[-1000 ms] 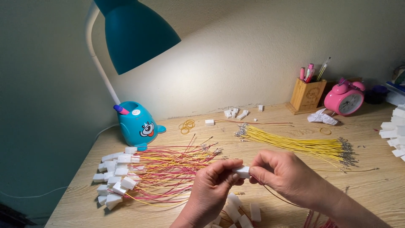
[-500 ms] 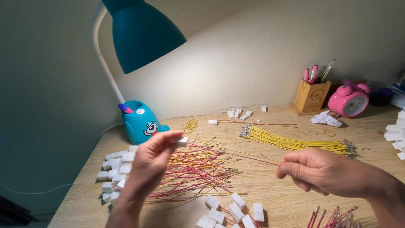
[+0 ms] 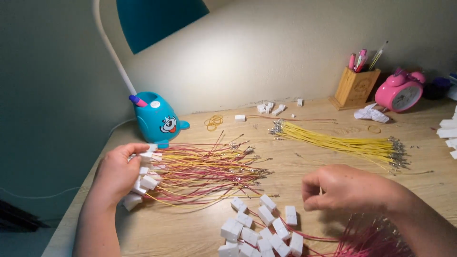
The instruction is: The person inserts the metal ends of colored wires into small white plastic connectors. They handle pink and yellow wires one at a time, inserting each into a connector and placing the completed unit on the table. The process is repeated continuously throughout the clip.
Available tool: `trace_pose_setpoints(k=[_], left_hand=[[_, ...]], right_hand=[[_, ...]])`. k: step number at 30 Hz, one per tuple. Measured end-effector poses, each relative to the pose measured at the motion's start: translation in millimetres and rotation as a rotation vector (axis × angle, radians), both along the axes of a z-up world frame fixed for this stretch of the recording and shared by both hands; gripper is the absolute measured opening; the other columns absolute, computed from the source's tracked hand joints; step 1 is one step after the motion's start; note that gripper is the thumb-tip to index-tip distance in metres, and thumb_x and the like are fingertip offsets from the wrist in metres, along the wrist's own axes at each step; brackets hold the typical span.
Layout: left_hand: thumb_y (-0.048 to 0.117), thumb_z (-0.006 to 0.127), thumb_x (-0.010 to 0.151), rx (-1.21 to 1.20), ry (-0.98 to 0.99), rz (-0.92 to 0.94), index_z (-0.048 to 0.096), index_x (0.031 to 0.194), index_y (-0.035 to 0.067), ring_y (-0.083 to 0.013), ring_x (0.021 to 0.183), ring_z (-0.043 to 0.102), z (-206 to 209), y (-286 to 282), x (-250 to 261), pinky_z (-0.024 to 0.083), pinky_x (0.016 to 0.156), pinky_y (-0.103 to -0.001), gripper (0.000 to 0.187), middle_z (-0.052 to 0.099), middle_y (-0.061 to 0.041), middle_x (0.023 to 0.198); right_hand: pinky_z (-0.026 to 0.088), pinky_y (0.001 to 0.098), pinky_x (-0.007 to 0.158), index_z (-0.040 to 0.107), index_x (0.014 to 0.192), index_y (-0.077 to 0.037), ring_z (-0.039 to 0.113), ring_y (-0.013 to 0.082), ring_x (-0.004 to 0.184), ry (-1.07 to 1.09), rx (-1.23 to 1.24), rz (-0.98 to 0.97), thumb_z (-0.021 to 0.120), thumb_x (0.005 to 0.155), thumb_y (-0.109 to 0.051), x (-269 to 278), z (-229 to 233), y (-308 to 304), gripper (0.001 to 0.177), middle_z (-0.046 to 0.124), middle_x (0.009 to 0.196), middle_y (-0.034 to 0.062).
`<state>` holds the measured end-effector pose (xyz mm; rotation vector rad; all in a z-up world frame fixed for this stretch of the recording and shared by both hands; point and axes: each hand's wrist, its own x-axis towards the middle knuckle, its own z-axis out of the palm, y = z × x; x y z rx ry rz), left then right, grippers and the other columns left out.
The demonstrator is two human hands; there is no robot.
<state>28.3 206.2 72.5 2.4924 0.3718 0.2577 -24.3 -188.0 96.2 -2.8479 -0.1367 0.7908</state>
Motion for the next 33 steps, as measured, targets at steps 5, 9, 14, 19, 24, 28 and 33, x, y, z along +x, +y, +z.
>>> trace_pose_setpoints(k=[5,9,14,19,24,28,33], left_hand=[[0.009,0.046,0.085,0.042,-0.036,-0.083,0.07,0.117,0.018,-0.0231,0.122,0.052,20,-27,-14,0.038,0.102,-0.04,0.042,0.057,-0.006,0.132],[0.01,0.056,0.086,0.042,-0.323,-0.402,0.07,0.113,0.014,-0.0211,0.112,0.06,16,-55,-10,0.043,0.099,-0.035,0.031,0.065,-0.007,0.122],[0.005,0.062,0.083,-0.1,-0.292,-0.823,0.07,0.109,0.014,-0.0189,0.09,0.071,-9,-130,-21,0.055,0.081,-0.029,0.029,0.071,-0.005,0.107],[0.006,0.063,0.079,0.02,-0.18,-1.098,0.07,0.109,0.011,-0.0252,0.099,0.068,-25,-171,-39,0.05,0.083,-0.036,0.031,0.072,-0.006,0.111],[0.007,0.068,0.076,0.226,-0.334,-1.175,0.073,0.098,0.013,-0.0297,0.08,0.058,-46,-179,-38,0.044,0.074,-0.041,0.024,0.07,-0.005,0.092],[0.012,0.056,0.085,0.336,-0.071,-1.138,0.068,0.083,0.021,-0.0274,0.087,0.05,-40,-185,-50,0.039,0.068,-0.044,0.016,0.065,0.001,0.094],[0.008,0.057,0.077,0.412,0.015,-1.116,0.062,0.079,0.02,-0.0286,0.091,0.05,-41,-184,-49,0.036,0.072,-0.044,0.013,0.061,0.0,0.092]], right_hand=[[0.042,0.0227,0.066,0.07,0.082,-0.034,0.061,0.0026,0.073,0.083,-0.073,0.221,0.07,0.075,-0.039,-19,-2,12,0.009,0.071,0.078,-0.0174],[0.041,0.0318,0.066,0.068,0.088,-0.026,0.06,0.0145,0.076,0.072,-0.098,0.195,0.059,0.089,-0.055,-17,-8,20,0.031,0.069,0.083,-0.0047],[0.039,0.03,0.065,0.064,0.087,-0.027,0.057,0.012,0.073,0.083,-0.068,0.161,0.057,0.088,-0.046,-16,-7,20,0.02,0.067,0.079,-0.0064],[0.038,0.0254,0.062,0.064,0.079,-0.032,0.055,0.0046,0.068,0.124,-0.07,0.307,0.073,0.075,-0.039,-23,-4,9,0.012,0.064,0.071,-0.0155],[0.041,0.0272,0.065,0.065,0.085,-0.036,0.061,0.0072,0.076,0.107,-0.156,0.348,0.075,0.075,-0.044,-26,-20,9,0.017,0.068,0.078,-0.0175],[0.041,0.0305,0.063,0.06,0.077,-0.033,0.061,0.0108,0.073,0.056,-0.151,0.404,0.074,0.07,-0.044,-24,-34,7,0.019,0.065,0.073,-0.0147],[0.041,0.0287,0.062,0.063,0.08,-0.032,0.059,0.0082,0.072,0.108,-0.182,0.321,0.075,0.079,-0.04,-21,-33,9,0.015,0.065,0.073,-0.0133]])
